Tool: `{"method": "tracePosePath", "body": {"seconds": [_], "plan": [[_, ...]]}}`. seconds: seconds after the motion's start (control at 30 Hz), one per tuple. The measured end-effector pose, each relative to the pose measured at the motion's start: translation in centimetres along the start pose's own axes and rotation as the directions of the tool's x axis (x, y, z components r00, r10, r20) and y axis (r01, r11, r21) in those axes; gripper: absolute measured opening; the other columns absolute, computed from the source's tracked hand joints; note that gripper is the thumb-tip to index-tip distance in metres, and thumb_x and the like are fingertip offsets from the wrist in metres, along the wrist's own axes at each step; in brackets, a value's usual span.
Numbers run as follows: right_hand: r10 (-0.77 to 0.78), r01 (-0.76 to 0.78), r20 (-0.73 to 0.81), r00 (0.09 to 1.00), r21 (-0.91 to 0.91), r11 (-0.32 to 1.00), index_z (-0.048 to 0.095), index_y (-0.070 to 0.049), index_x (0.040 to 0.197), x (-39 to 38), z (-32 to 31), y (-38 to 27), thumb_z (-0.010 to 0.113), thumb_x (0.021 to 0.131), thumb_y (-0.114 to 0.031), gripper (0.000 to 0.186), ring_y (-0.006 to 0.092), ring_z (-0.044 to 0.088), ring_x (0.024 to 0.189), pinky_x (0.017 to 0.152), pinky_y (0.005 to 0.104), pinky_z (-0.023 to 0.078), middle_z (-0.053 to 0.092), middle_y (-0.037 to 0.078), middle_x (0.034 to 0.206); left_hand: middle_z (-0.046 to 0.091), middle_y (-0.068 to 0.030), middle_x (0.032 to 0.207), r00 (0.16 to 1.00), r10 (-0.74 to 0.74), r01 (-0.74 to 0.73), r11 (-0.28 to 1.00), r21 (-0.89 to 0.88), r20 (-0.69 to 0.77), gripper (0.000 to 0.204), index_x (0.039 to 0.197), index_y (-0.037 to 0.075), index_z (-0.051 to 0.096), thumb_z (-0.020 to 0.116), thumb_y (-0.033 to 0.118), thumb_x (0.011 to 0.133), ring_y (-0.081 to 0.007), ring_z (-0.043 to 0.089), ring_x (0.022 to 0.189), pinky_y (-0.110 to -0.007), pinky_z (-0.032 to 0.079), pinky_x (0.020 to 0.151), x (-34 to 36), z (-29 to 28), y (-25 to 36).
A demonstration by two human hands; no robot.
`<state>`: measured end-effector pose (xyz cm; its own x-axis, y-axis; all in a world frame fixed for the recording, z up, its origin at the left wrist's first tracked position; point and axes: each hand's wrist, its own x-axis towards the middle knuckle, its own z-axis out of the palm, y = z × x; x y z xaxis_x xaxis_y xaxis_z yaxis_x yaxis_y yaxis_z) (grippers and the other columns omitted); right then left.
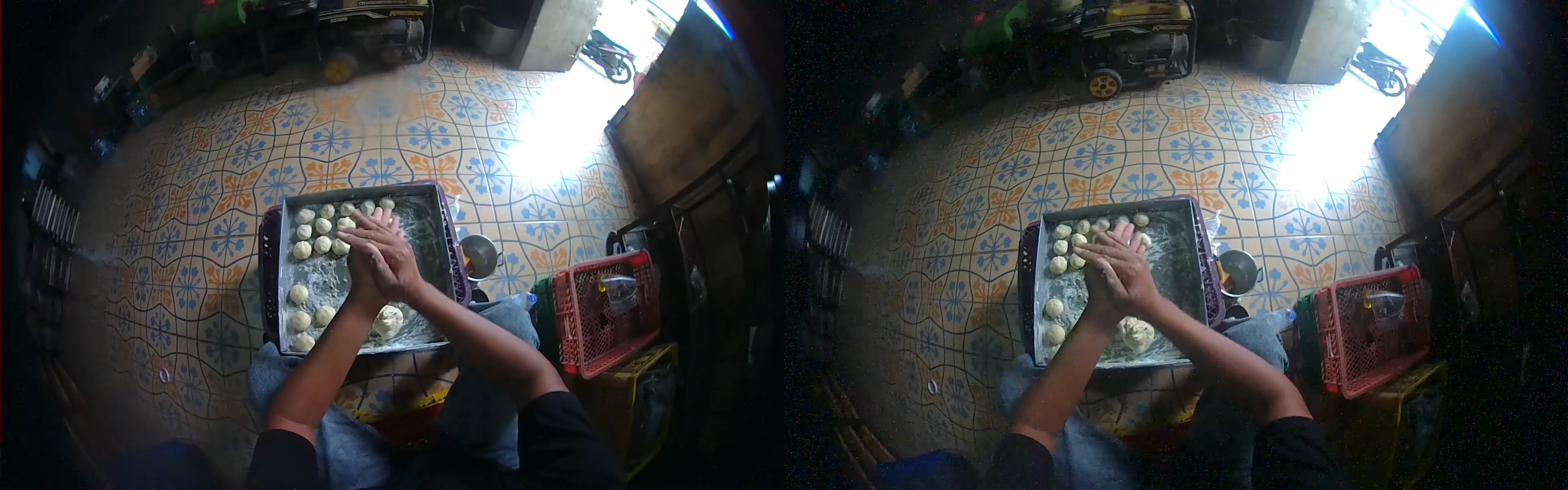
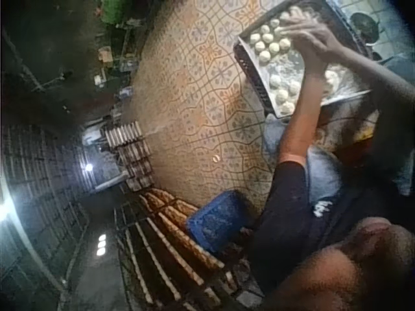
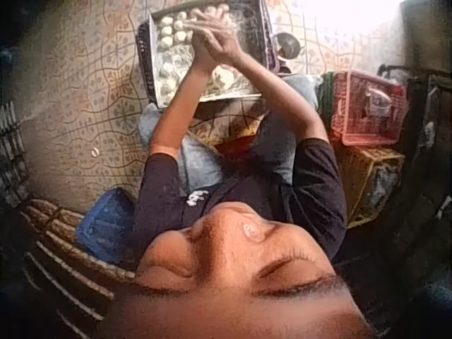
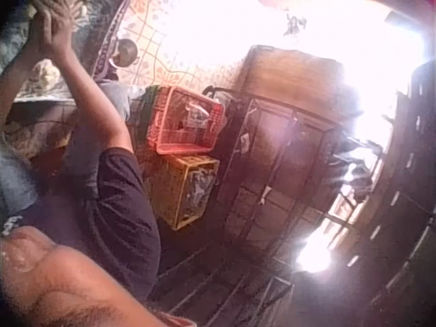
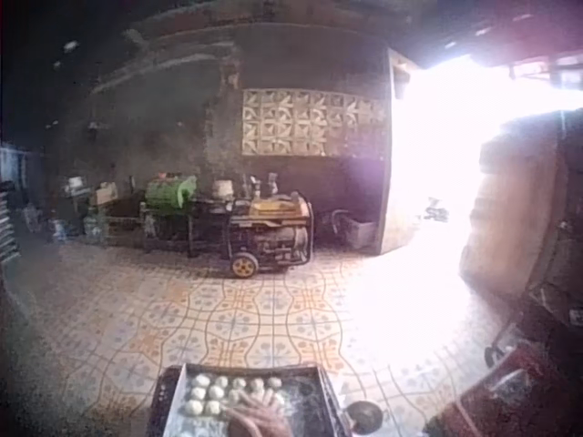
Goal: The person picks up pieces of dough from a tray and rolls them into balls between their palms before placing them back onto the tray.
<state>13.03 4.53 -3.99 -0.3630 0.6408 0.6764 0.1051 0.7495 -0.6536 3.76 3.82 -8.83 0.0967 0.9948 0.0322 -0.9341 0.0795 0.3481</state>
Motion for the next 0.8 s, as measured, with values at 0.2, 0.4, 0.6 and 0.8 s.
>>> {"method": "tracePosePath", "body": {"seconds": [0.2,0.4,0.6,0.8], "plan": [[0.193,-0.194,-0.023,0.981,-0.166,0.967,0.071,-0.012,0.127,0.2,-0.1,4.0,0.05,0.103,-0.025,0.035,0.0367,0.054,0.137,0.121,0.0548,0.028,0.066,0.017,0.136,0.048,-0.0097,0.153,0.997,-0.035,0.006,0.927,0.374,0.072,0.058,0.153,0.008,0.039,0.031,0.046,0.111,-0.028,0.047,0.14,-0.045,0.036,0.119,-0.5,2.3,1.5],[0.338,-0.304,-0.106,0.935,0.252,0.919,0.064,-0.011,0.139,-2.0,-0.2,1.8,0.032,0.108,-0.049,0.058,0.0273,0.046,0.144,0.124,0.0517,0.019,0.063,0.013,0.142,0.05,-0.0193,0.15,0.932,-0.211,0.213,0.977,-0.025,-0.296,0.064,0.146,0.0,0.046,0.023,0.047,0.109,-0.0347,0.053,0.133,-0.049,0.039,0.117,-0.2,4.8,2.8],[0.839,-0.269,0.289,0.461,0.946,-0.179,0.057,-0.005,0.136,-2.4,0.7,2.8,0.043,0.108,-0.042,0.049,0.0272,0.065,0.115,0.101,0.0387,0.05,0.068,0.013,0.123,0.057,-0.0187,0.147,0.982,0.171,-0.132,0.285,0.949,0.085,0.061,0.138,-0.002,0.06,0.028,0.042,0.111,-0.0291,0.047,0.144,-0.045,0.028,0.122,-0.5,5.2,1.9],[0.821,-0.452,0.415,0.393,0.865,-0.221,0.059,-0.01,0.103,-4.2,-1.3,3.6,0.048,0.107,-0.041,0.033,0.0253,0.069,0.084,0.067,0.0359,0.056,0.067,0.011,0.096,0.063,-0.0156,0.141,0.782,0.268,-0.507,-0.254,0.824,0.563,0.038,0.11,0.007,0.076,0.048,0.033,0.106,-0.0347,0.041,0.149,-0.053,0.006,0.126,0.3,9.3,9.7]]}}
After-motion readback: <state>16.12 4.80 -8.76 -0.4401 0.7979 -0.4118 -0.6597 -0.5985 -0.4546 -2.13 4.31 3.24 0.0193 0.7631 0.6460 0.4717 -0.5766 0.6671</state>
